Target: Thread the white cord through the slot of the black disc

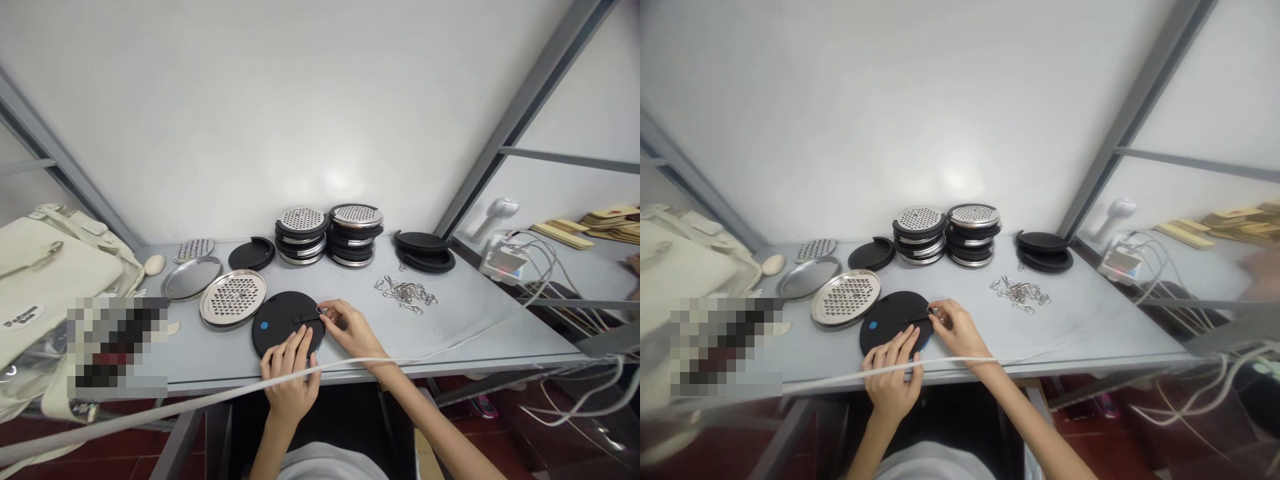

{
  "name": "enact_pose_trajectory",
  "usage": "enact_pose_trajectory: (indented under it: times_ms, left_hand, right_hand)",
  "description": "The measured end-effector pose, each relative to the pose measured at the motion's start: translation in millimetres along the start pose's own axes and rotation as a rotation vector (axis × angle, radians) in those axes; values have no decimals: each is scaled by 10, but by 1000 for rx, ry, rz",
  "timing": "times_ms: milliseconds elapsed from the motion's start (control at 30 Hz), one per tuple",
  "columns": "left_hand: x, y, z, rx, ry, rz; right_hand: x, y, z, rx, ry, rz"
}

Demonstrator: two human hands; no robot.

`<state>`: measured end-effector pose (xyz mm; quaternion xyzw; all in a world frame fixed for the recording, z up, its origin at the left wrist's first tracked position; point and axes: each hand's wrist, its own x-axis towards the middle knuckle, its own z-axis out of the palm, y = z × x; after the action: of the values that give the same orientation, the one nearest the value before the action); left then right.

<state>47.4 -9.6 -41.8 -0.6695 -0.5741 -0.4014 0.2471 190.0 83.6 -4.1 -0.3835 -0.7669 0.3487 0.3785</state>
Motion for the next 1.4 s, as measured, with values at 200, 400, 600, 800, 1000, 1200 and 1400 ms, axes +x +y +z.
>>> enact_pose_trajectory:
  times_ms: [200,400,600,800,1000,1200,1400]
  left_hand:
    - [-12,-1,6,-6,20,3]
    - [-12,1,2,-10,20,0]
    - [-26,-5,-1,-5,12,-4]
    - [-24,-2,-4,-6,8,-7]
    - [-21,-4,-1,-1,9,-4]
    - [-12,1,-8,-4,14,-1]
    - [-25,0,-1,-2,11,-5]
  right_hand:
    - [2,-19,2,12,0,17]
    - [2,-34,-6,34,-14,46]
    - [1,-13,-5,65,-33,49]
    - [2,-26,-16,66,-36,58]
    - [0,-15,-19,83,-48,70]
    - [3,-8,-11,91,-41,69]
    - [-2,-19,-9,106,-32,85]
